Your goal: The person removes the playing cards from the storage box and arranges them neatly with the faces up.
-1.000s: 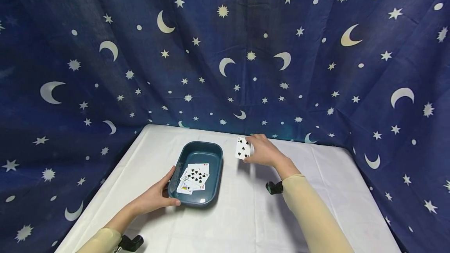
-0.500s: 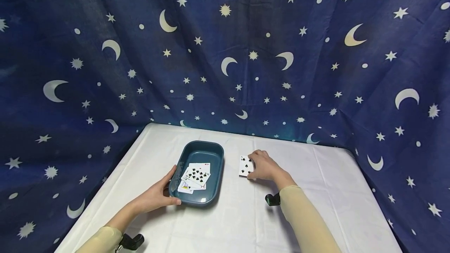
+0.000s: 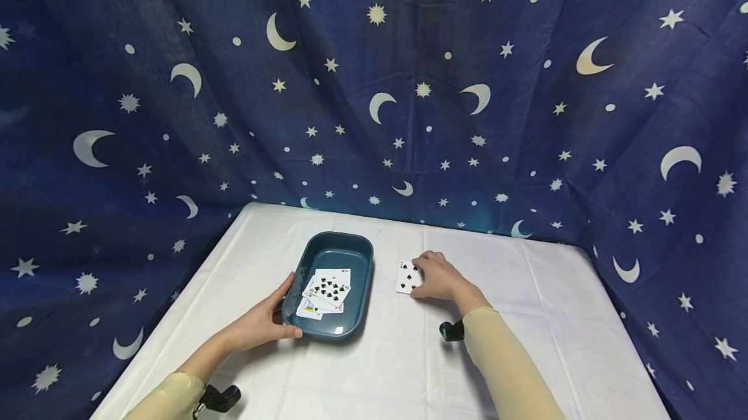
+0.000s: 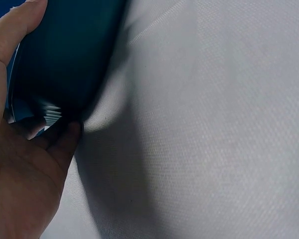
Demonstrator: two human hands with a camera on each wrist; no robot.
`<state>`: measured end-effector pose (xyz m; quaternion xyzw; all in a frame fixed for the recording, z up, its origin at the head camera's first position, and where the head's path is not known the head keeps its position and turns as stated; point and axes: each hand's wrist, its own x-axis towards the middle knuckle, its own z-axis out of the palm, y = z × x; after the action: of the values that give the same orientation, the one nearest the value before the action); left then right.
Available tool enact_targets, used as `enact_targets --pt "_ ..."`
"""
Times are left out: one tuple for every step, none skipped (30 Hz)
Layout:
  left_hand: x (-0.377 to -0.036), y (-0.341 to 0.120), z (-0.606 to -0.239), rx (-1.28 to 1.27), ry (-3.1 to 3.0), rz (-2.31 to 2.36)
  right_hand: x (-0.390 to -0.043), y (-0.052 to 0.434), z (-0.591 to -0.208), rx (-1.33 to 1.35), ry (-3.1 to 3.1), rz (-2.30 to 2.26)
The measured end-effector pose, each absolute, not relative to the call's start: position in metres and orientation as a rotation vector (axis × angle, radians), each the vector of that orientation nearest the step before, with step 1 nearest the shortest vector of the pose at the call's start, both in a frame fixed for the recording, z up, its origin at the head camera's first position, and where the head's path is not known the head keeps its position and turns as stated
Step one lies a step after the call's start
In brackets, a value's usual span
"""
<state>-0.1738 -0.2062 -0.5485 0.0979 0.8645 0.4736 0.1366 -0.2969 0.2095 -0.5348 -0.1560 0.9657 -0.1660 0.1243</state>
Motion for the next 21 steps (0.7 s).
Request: enact_targets --pt "-0.1738 -0.2062 -0.5484 0.285 2.499 1.373 -0.297 0.2097 -0.5349 -0.457 2.816 -0.484" --pt "-0.1736 -0.2062 -0.5482 0.286 2.497 1.374 -0.2969 0.2098 -0.5348 -0.452 2.815 -0.488" --pt "-0.1737 -0.2061 -0.548 0.287 2.495 1.377 -0.297 0.2099 -0.5349 -0.456 2.817 -0.49" --pt "-0.1737 -0.206 -0.5479 0.288 2.494 1.38 -0.297 0.2099 -0.5346 -0.46 2.817 -0.491" --pt "-0.1736 -0.206 -0.5478 0.286 2.493 1.379 -0.2969 0.2099 -0.5345 -0.465 2.819 -0.494" --pt "-0.1736 -0.2059 -0.5477 0.285 2.493 1.379 -0.2968 0.2098 -0.5343 -0.465 2.819 -0.497" --pt "-0.1735 -0.2059 -0.5475 0.283 2.492 1.38 -0.2968 0.2097 -0.5342 -0.466 2.82 -0.497" --pt "-0.1735 -0.2058 -0.5475 0.28 2.49 1.381 -0.2968 0.2097 -0.5341 -0.466 2.821 -0.496" --pt "-0.1735 -0.2058 -0.5476 0.279 2.49 1.383 -0.2968 0.2099 -0.5341 -0.468 2.822 -0.494" --pt "-0.1733 -0.2059 -0.5475 0.276 2.488 1.381 -0.2968 0.2101 -0.5341 -0.468 2.822 -0.493" --pt "-0.1732 -0.206 -0.5476 0.275 2.486 1.383 -0.2968 0.2103 -0.5341 -0.468 2.823 -0.492" --pt "-0.1733 -0.206 -0.5476 0.276 2.482 1.387 -0.2969 0.2105 -0.5342 -0.466 2.822 -0.492" --pt "-0.1734 -0.2061 -0.5477 0.277 2.479 1.391 -0.2969 0.2106 -0.5341 -0.465 2.822 -0.491" --pt "-0.1734 -0.2063 -0.5478 0.279 2.477 1.393 -0.2968 0.2107 -0.534 -0.464 2.821 -0.492" --pt "-0.1734 -0.2065 -0.5478 0.283 2.474 1.397 -0.2968 0.2108 -0.5339 -0.462 2.82 -0.493" --pt "-0.1734 -0.2067 -0.5478 0.285 2.471 1.397 -0.2966 0.2108 -0.5339 -0.461 2.819 -0.493" --pt "-0.1734 -0.2069 -0.548 0.288 2.469 1.4 -0.2966 0.2108 -0.5338 -0.461 2.816 -0.495" --pt "-0.1734 -0.207 -0.5479 0.29 2.467 1.401 -0.2965 0.2109 -0.5338 -0.463 2.814 -0.496" --pt "-0.1733 -0.2071 -0.5479 0.293 2.466 1.401 -0.2965 0.2109 -0.5338 -0.463 2.811 -0.497" --pt "-0.1732 -0.2072 -0.5477 0.294 2.466 1.4 -0.2965 0.2111 -0.5339 -0.465 2.808 -0.498" --pt "-0.1732 -0.2071 -0.5475 0.295 2.466 1.4 -0.2965 0.2111 -0.5338 -0.463 2.803 -0.496"
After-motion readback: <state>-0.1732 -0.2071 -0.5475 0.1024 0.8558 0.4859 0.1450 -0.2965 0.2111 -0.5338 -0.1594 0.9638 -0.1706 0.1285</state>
